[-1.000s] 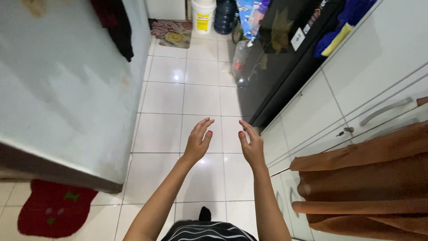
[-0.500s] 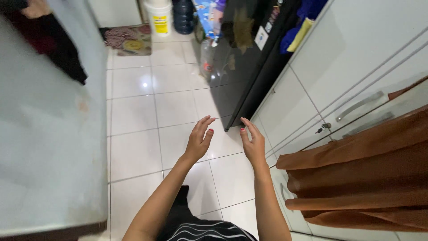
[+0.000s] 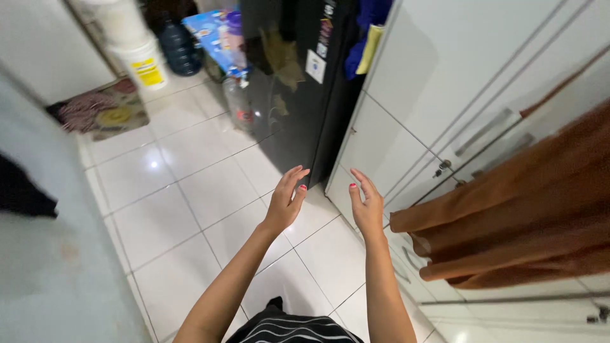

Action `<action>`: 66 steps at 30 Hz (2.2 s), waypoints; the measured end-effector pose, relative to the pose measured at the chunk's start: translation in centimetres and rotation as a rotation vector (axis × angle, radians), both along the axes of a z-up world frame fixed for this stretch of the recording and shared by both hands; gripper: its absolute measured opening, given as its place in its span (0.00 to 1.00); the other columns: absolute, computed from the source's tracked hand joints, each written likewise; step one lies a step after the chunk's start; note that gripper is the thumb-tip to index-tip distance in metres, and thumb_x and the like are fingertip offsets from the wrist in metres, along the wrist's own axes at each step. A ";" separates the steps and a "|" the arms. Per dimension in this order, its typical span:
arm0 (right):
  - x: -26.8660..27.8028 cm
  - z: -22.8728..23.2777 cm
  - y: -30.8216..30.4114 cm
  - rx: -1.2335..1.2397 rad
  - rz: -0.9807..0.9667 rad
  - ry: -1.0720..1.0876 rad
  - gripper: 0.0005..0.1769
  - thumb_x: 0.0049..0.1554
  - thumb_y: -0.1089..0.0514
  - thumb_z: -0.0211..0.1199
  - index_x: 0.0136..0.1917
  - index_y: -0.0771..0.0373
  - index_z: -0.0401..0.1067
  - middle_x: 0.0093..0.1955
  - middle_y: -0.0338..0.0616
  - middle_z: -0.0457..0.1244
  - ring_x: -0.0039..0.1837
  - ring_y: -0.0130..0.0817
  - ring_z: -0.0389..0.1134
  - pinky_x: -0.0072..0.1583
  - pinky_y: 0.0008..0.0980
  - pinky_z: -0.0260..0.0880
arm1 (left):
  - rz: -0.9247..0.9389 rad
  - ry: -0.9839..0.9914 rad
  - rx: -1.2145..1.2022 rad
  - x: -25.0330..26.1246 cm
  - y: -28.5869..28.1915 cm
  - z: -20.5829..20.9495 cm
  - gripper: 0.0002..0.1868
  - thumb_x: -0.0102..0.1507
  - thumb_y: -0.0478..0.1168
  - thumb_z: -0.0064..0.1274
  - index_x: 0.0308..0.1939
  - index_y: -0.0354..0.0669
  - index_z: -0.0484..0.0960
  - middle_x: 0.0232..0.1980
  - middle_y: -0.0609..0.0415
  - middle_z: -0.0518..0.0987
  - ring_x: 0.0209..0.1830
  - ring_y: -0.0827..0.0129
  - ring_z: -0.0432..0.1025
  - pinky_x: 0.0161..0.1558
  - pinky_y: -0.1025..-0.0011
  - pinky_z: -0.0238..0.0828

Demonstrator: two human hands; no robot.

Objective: The person opens a blue plastic storage cabinet and removes a folded white fabric item, placing it on a black chair. They then open a white wardrobe, retrieve a red-and-white checkered cloth and a dark blue patterned cloth, and place both on the chair next to the first item.

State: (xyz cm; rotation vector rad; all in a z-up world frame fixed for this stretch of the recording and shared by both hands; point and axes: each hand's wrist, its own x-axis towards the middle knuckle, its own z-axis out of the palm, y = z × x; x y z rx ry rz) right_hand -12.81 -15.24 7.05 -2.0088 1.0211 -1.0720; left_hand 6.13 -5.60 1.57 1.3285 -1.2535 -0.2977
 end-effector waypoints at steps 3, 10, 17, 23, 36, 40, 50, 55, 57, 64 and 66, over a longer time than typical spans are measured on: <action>0.1 -0.5 -0.8 -0.028 -0.072 -0.040 0.19 0.64 0.56 0.55 0.68 0.55 0.71 0.69 0.41 0.66 0.71 0.38 0.65 0.71 0.38 0.61 | -0.061 -0.029 -0.014 1.2 -2.1 0.1 0.20 0.73 0.44 0.42 0.67 0.41 0.74 0.73 0.39 0.69 0.74 0.48 0.63 0.70 0.57 0.62; -1.5 -1.4 -3.0 -0.049 -0.225 -0.055 0.19 0.64 0.57 0.55 0.68 0.56 0.71 0.69 0.42 0.67 0.67 0.37 0.69 0.70 0.35 0.64 | -0.214 0.175 0.133 0.8 -6.5 0.7 0.23 0.68 0.47 0.41 0.66 0.47 0.73 0.75 0.46 0.66 0.64 0.53 0.70 0.56 0.62 0.72; -4.0 -2.3 -5.2 0.004 -0.376 -0.123 0.20 0.64 0.62 0.57 0.69 0.59 0.72 0.52 0.41 0.63 0.48 0.25 0.62 0.47 0.23 0.65 | -0.319 0.028 0.029 -1.2 -11.9 -0.6 0.22 0.72 0.46 0.41 0.68 0.45 0.73 0.76 0.44 0.65 0.74 0.54 0.63 0.64 0.62 0.68; -6.7 -2.3 -7.7 -0.027 -0.489 -0.180 0.20 0.63 0.65 0.57 0.69 0.60 0.72 0.41 0.36 0.58 0.41 0.22 0.55 0.47 0.21 0.62 | -0.407 -0.030 -0.050 -4.1 -16.1 -0.4 0.21 0.73 0.44 0.42 0.69 0.44 0.72 0.76 0.42 0.66 0.77 0.49 0.59 0.71 0.58 0.59; -12.7 0.3 -13.4 -0.332 -0.669 -0.094 0.22 0.63 0.68 0.57 0.70 0.64 0.68 0.71 0.51 0.60 0.70 0.45 0.63 0.70 0.37 0.63 | -0.652 0.122 0.008 -11.4 -24.0 3.5 0.23 0.68 0.46 0.46 0.67 0.45 0.70 0.76 0.42 0.59 0.76 0.50 0.58 0.57 0.61 0.76; -14.2 0.2 -15.1 -0.375 -0.729 -0.091 0.24 0.61 0.68 0.58 0.71 0.64 0.66 0.71 0.53 0.59 0.71 0.49 0.61 0.71 0.40 0.61 | -0.688 0.049 -0.068 -13.5 -26.7 3.3 0.25 0.70 0.47 0.48 0.70 0.43 0.71 0.78 0.39 0.58 0.77 0.45 0.58 0.68 0.56 0.64; -15.2 -0.1 -20.0 -0.460 -0.889 -0.044 0.30 0.60 0.65 0.60 0.75 0.66 0.60 0.73 0.59 0.54 0.73 0.55 0.56 0.73 0.44 0.58 | -0.790 -0.162 -0.159 -18.0 -32.4 5.3 0.28 0.68 0.49 0.51 0.71 0.45 0.71 0.77 0.43 0.65 0.77 0.46 0.61 0.72 0.53 0.57; -16.6 -2.2 -22.6 -0.415 -0.977 0.001 0.21 0.63 0.61 0.58 0.69 0.67 0.65 0.71 0.57 0.57 0.70 0.53 0.61 0.69 0.42 0.63 | -0.885 -0.214 -0.228 -19.0 -34.6 5.9 0.29 0.69 0.49 0.51 0.73 0.46 0.68 0.77 0.42 0.65 0.77 0.46 0.61 0.73 0.53 0.58; -16.8 -2.1 -23.0 -0.330 -0.995 -0.012 0.16 0.65 0.60 0.57 0.64 0.68 0.66 0.67 0.57 0.61 0.63 0.51 0.66 0.62 0.41 0.68 | -0.941 -0.177 -0.168 -19.0 -35.0 6.3 0.30 0.68 0.49 0.50 0.74 0.47 0.67 0.78 0.42 0.63 0.76 0.46 0.60 0.71 0.54 0.60; -16.0 -0.8 -23.2 -0.239 -1.017 -0.047 0.13 0.63 0.57 0.60 0.57 0.67 0.67 0.50 0.56 0.67 0.50 0.48 0.70 0.52 0.41 0.69 | -1.013 -0.259 -0.169 -18.9 -36.0 6.4 0.31 0.68 0.48 0.50 0.75 0.45 0.65 0.79 0.41 0.61 0.79 0.45 0.57 0.74 0.51 0.52; -15.6 -0.6 -23.0 -0.167 -1.007 -0.127 0.12 0.63 0.56 0.59 0.56 0.66 0.66 0.46 0.52 0.69 0.48 0.44 0.73 0.51 0.38 0.71 | -1.035 -0.238 -0.166 -18.7 -36.2 6.4 0.32 0.69 0.48 0.50 0.75 0.44 0.64 0.80 0.41 0.60 0.79 0.45 0.56 0.75 0.52 0.52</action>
